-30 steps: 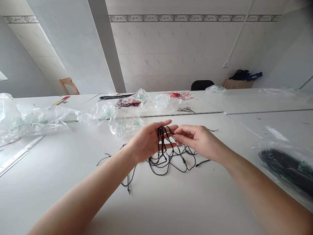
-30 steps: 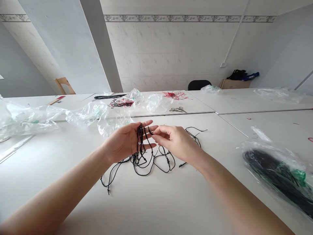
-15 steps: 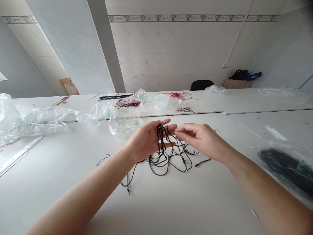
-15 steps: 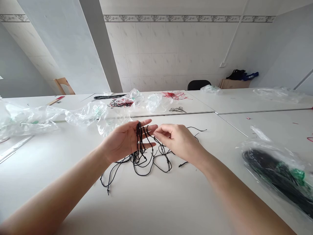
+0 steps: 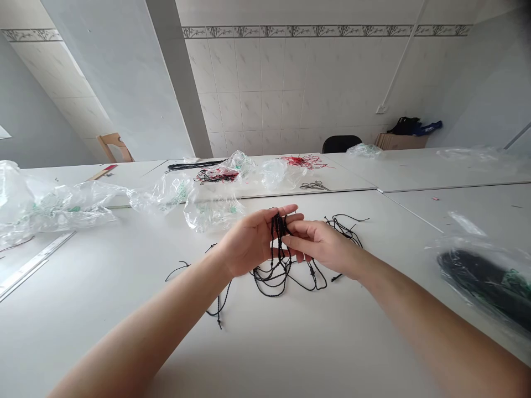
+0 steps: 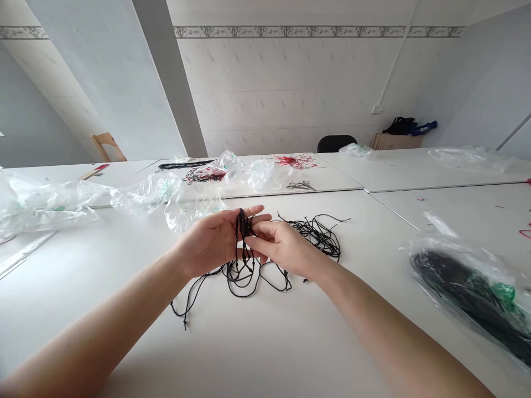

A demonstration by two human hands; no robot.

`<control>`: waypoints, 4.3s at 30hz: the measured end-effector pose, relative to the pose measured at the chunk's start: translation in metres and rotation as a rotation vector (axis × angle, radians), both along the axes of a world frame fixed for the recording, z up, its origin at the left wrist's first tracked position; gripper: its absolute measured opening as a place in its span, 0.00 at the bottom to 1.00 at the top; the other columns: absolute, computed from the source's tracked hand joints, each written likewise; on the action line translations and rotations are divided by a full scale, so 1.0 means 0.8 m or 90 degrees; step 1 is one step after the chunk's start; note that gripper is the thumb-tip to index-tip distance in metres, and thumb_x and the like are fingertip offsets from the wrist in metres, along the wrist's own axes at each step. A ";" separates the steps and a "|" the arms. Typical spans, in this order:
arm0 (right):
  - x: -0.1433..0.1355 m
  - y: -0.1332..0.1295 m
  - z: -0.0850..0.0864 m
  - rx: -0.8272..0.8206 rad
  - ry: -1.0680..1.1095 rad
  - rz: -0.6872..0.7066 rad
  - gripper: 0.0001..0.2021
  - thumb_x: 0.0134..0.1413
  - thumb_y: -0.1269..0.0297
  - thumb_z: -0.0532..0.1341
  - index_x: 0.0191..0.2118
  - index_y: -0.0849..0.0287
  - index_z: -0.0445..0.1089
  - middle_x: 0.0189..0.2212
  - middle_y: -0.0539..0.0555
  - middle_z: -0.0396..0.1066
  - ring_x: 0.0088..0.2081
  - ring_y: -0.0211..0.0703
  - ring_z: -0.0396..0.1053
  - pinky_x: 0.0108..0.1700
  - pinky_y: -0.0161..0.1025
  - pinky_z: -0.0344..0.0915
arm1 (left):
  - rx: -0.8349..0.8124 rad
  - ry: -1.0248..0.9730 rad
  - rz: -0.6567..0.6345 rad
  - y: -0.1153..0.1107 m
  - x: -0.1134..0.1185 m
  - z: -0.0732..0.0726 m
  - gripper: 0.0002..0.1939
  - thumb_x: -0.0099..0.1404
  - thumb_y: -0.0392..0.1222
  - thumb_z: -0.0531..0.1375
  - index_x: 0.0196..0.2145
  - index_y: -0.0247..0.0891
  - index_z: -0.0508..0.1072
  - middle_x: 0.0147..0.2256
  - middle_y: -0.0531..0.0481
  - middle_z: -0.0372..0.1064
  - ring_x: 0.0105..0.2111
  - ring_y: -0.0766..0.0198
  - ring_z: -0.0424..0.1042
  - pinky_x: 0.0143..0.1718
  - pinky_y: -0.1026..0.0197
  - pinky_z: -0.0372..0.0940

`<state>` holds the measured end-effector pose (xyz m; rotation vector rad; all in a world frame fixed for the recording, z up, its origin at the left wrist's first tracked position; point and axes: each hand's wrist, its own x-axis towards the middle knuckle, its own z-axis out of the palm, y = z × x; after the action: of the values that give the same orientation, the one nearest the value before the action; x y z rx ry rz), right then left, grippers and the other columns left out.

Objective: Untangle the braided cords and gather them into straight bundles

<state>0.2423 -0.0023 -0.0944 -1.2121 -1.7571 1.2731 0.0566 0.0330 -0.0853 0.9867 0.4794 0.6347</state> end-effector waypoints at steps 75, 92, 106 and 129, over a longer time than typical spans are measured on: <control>0.008 0.006 -0.004 0.046 0.024 -0.085 0.15 0.61 0.48 0.63 0.37 0.56 0.72 0.32 0.50 0.73 0.33 0.39 0.70 0.41 0.41 0.67 | 0.026 0.010 0.106 0.006 -0.001 -0.009 0.16 0.71 0.38 0.56 0.53 0.37 0.77 0.49 0.41 0.73 0.44 0.56 0.74 0.57 0.47 0.63; -0.011 0.008 -0.021 -0.072 0.245 -0.030 0.11 0.60 0.54 0.65 0.41 0.56 0.75 0.37 0.50 0.68 0.33 0.35 0.62 0.33 0.36 0.61 | 0.048 0.074 0.069 0.004 -0.002 -0.008 0.21 0.71 0.45 0.56 0.59 0.41 0.75 0.41 0.44 0.69 0.35 0.58 0.69 0.48 0.51 0.60; -0.012 0.006 -0.020 -0.087 0.262 -0.053 0.15 0.56 0.51 0.68 0.36 0.57 0.69 0.29 0.46 0.59 0.30 0.35 0.57 0.29 0.36 0.51 | 0.036 0.029 0.067 0.005 0.000 -0.009 0.20 0.72 0.42 0.55 0.57 0.36 0.75 0.40 0.43 0.71 0.37 0.57 0.73 0.52 0.49 0.61; -0.018 0.004 -0.020 -0.012 0.202 -0.102 0.14 0.55 0.54 0.68 0.40 0.55 0.68 0.32 0.46 0.63 0.28 0.34 0.58 0.30 0.37 0.55 | 0.004 0.041 0.093 0.001 0.002 -0.007 0.19 0.73 0.41 0.54 0.57 0.36 0.76 0.48 0.40 0.74 0.45 0.58 0.70 0.48 0.56 0.62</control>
<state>0.2278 0.0006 -0.1105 -1.0708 -1.3964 1.3074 0.0582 0.0341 -0.0907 0.9852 0.6106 0.7379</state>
